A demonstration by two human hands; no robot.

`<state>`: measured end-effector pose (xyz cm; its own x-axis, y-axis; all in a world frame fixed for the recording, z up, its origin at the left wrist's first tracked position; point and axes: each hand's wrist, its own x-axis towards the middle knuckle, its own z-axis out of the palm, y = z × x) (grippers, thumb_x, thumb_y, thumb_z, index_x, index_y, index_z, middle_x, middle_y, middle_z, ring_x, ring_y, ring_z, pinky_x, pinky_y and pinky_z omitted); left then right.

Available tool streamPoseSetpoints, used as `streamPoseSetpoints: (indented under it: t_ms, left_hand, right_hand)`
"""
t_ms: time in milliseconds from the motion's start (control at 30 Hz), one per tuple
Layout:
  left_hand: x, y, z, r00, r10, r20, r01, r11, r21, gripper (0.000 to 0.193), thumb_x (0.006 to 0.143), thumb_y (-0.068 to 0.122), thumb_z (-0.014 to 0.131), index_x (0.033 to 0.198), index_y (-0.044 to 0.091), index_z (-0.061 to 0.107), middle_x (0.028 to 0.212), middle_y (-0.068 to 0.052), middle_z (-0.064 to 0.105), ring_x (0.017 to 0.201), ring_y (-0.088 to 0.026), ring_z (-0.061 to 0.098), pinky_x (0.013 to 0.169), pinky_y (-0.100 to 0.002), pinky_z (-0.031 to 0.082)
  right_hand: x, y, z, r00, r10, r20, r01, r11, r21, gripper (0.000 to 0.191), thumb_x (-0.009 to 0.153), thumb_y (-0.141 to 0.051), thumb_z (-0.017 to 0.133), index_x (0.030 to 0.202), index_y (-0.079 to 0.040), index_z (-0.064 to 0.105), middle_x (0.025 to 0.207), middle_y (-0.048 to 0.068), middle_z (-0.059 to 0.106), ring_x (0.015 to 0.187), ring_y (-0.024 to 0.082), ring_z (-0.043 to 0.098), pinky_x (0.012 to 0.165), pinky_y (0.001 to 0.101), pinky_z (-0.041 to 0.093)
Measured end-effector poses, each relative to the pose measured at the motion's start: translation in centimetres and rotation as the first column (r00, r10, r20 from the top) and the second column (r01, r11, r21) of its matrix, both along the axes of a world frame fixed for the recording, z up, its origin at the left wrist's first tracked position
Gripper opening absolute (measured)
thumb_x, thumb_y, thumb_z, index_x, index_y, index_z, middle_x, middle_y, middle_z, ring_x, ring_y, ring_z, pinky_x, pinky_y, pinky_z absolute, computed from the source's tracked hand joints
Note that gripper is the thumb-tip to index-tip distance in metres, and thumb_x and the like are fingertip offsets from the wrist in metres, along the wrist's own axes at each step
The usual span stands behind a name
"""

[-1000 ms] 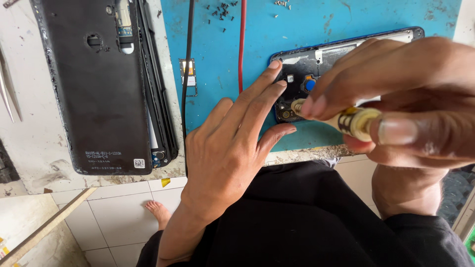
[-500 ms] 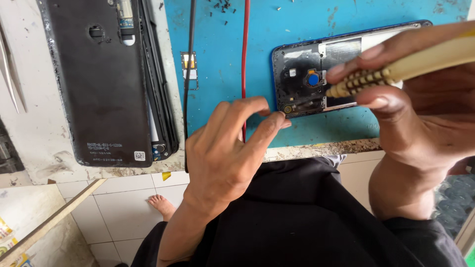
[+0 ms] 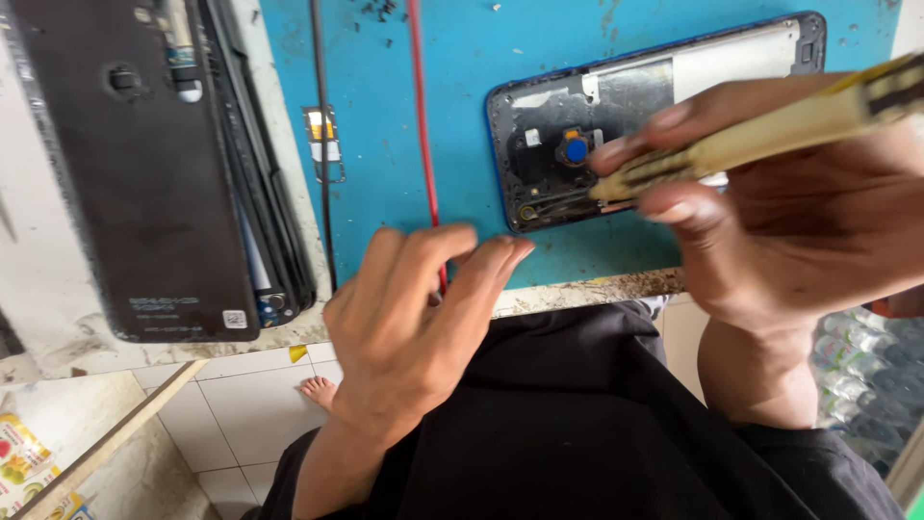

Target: The person repairs a smartphone at a cluttered workbench. They pry open the blue phone's back cover, set the cover aside, then use a screwdriver to unscrew and remove small screws from the exposed internal chassis, working on components inside the opened phone.

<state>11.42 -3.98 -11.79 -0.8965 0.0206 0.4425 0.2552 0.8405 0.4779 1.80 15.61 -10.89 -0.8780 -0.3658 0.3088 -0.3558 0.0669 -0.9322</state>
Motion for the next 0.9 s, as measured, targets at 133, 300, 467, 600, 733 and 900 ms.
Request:
streamPoseSetpoints:
  t_ms: [133,300,467,600,733,900]
  left_hand:
    - [0.7,-0.4,-0.7,1.000,-0.009,-0.002,0.009,1.000,-0.005,0.024,0.089,0.010,0.091,0.109,0.010,0.077,0.095,0.001,0.063,0.069,-0.015,0.050,0.051,-0.031,0.040]
    - [1.5,-0.4,-1.9,0.999,-0.012,0.031,0.013,0.999,-0.029,0.028,0.096,0.011,0.087,0.122,0.015,0.077,0.102,0.003,0.064,0.073,-0.014,0.049,0.054,-0.030,0.038]
    - [1.7,-0.4,-2.2,0.999,-0.002,0.036,0.002,1.000,-0.008,0.030,0.097,0.011,0.086,0.125,0.018,0.077,0.104,0.003,0.064,0.075,-0.014,0.049,0.056,-0.030,0.039]
    - [1.2,-0.2,-1.8,0.999,0.038,0.022,-0.039,0.999,0.010,0.026,0.096,0.017,0.092,0.117,0.016,0.077,0.101,0.003,0.063,0.074,-0.013,0.049,0.055,-0.029,0.037]
    - [0.5,0.3,-1.3,0.992,0.108,0.058,-0.113,0.990,0.081,0.032,0.085,0.027,0.096,0.103,0.011,0.076,0.091,0.001,0.062,0.066,-0.014,0.046,0.050,-0.030,0.035]
    - [0.1,0.7,-0.8,0.990,0.118,0.080,-0.127,0.983,0.132,0.028,0.088,0.020,0.094,0.108,0.011,0.076,0.095,0.001,0.062,0.070,-0.013,0.048,0.052,-0.029,0.034]
  right_hand:
    - [-1.3,0.2,0.3,0.984,0.170,-0.053,-0.155,0.965,0.213,0.021,0.099,-0.003,0.075,0.112,0.008,0.063,0.103,0.018,0.074,0.091,0.026,0.080,0.084,0.0357,0.067]
    - [-3.1,1.7,0.8,0.908,0.392,0.145,-0.417,0.823,0.385,0.030,0.090,-0.008,0.072,0.114,0.007,0.061,0.106,0.016,0.074,0.096,0.020,0.076,0.087,0.0304,0.065]
    - [-3.2,0.1,1.9,0.893,0.421,0.162,-0.451,0.824,0.342,0.035,0.089,-0.009,0.073,0.117,0.007,0.059,0.109,0.016,0.073,0.101,0.019,0.074,0.091,0.0294,0.063]
    - [-1.3,-2.0,1.9,0.984,0.176,0.005,-0.171,0.945,0.279,0.023,0.096,-0.001,0.078,0.113,0.007,0.064,0.104,0.018,0.073,0.095,0.025,0.079,0.087,0.0328,0.069]
    - [-0.2,-1.5,0.8,1.000,0.006,0.014,-0.008,0.993,0.114,0.018,0.099,-0.002,0.076,0.106,0.008,0.063,0.103,0.017,0.071,0.093,0.027,0.080,0.084,0.0354,0.072]
    - [0.2,0.2,-0.3,1.000,0.019,0.007,-0.020,0.997,0.076,0.018,0.102,-0.003,0.075,0.109,0.008,0.062,0.103,0.016,0.070,0.095,0.028,0.079,0.087,0.0364,0.072]
